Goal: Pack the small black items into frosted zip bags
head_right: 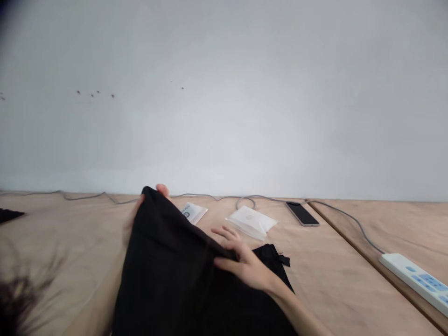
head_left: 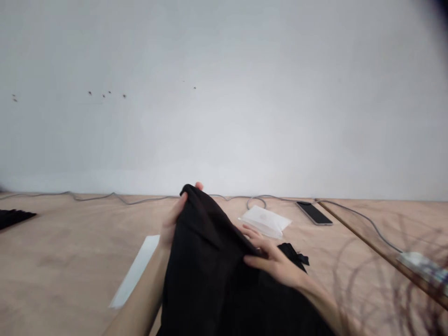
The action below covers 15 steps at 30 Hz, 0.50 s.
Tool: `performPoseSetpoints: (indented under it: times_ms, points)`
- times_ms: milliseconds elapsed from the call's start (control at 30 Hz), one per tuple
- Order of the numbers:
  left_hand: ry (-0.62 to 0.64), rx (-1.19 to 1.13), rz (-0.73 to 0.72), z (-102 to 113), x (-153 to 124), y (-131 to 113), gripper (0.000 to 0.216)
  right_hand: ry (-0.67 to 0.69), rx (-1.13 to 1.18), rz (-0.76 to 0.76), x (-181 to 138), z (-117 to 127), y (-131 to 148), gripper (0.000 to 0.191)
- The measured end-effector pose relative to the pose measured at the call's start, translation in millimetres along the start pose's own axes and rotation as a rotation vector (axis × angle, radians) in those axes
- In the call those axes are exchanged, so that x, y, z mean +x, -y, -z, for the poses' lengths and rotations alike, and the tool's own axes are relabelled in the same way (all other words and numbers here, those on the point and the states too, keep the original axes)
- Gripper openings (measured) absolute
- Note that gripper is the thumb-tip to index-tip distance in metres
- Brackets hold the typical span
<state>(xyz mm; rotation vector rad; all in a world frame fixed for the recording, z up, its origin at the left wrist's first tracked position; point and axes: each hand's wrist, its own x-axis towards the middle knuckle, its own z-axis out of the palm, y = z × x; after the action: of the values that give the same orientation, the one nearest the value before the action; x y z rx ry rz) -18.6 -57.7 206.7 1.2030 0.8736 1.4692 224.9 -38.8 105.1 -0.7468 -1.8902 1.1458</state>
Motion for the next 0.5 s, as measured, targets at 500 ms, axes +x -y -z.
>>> performPoseSetpoints:
  times_ms: [500]
  points:
    - [-0.196, 0.365, -0.084, 8.2, -35.4, -12.0, 0.042, -0.538, 0.194, -0.376, -65.6, 97.2, 46.7, 0.041]
